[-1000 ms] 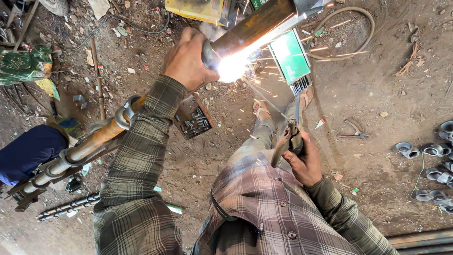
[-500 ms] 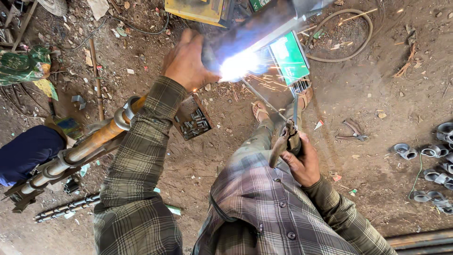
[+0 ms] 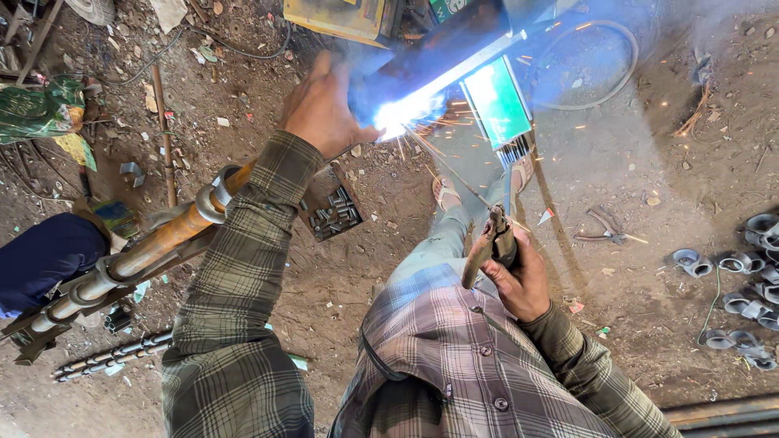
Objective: The person welds metal coupler joints onto a long pipe using an arc welding electrode holder, striking arcs that produce sparks at multiple joints along the pipe. They hold the pipe steady with one hand while welding, repositioning the electrode, and move along the pipe to weld successive joints.
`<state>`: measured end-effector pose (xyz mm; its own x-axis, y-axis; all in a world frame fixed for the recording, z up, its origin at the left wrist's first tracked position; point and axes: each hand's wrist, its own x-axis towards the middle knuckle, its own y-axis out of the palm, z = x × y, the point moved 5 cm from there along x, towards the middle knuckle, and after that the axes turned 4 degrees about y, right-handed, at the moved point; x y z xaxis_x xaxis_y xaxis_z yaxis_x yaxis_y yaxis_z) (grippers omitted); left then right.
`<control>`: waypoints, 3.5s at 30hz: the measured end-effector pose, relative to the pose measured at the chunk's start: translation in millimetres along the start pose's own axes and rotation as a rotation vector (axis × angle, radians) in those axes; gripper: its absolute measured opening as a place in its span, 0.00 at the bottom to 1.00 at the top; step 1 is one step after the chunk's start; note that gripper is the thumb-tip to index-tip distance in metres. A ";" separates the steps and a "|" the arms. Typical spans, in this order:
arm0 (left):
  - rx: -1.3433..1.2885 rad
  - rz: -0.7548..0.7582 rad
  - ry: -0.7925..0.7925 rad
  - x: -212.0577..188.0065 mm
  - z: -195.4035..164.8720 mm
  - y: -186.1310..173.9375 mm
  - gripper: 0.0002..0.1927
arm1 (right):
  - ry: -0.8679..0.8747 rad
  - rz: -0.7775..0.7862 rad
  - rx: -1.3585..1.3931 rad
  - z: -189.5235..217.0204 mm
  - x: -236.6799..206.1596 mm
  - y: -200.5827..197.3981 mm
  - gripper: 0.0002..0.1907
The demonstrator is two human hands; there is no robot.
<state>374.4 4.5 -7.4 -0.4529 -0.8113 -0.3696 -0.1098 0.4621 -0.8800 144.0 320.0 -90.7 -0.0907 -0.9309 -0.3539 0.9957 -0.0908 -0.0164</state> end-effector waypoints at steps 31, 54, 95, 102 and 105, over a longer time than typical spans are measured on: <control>0.042 -0.031 -0.129 -82.7 102.6 31.5 0.46 | -0.017 -0.010 -0.506 182.5 78.1 -112.7 0.29; -0.033 -0.163 -0.300 -67.4 89.1 13.6 0.39 | 0.028 0.787 -0.825 268.9 317.0 -93.5 0.29; -0.041 -0.205 -0.228 -88.1 98.1 32.0 0.40 | 0.059 0.026 -0.449 164.0 98.9 -84.9 0.33; -0.028 -0.603 -0.018 -125.4 69.1 4.3 0.43 | -0.032 -0.059 -0.363 120.9 49.8 -50.2 0.32; -0.211 -0.854 0.052 -169.9 52.0 29.3 0.32 | -0.112 -0.076 -0.507 124.1 40.6 -37.0 0.30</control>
<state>494.1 137.2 14.1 -0.1806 -0.8950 0.4078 -0.5880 -0.2342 -0.7742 101.4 241.6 11.6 -0.1367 -0.9631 -0.2320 0.8668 -0.0029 -0.4987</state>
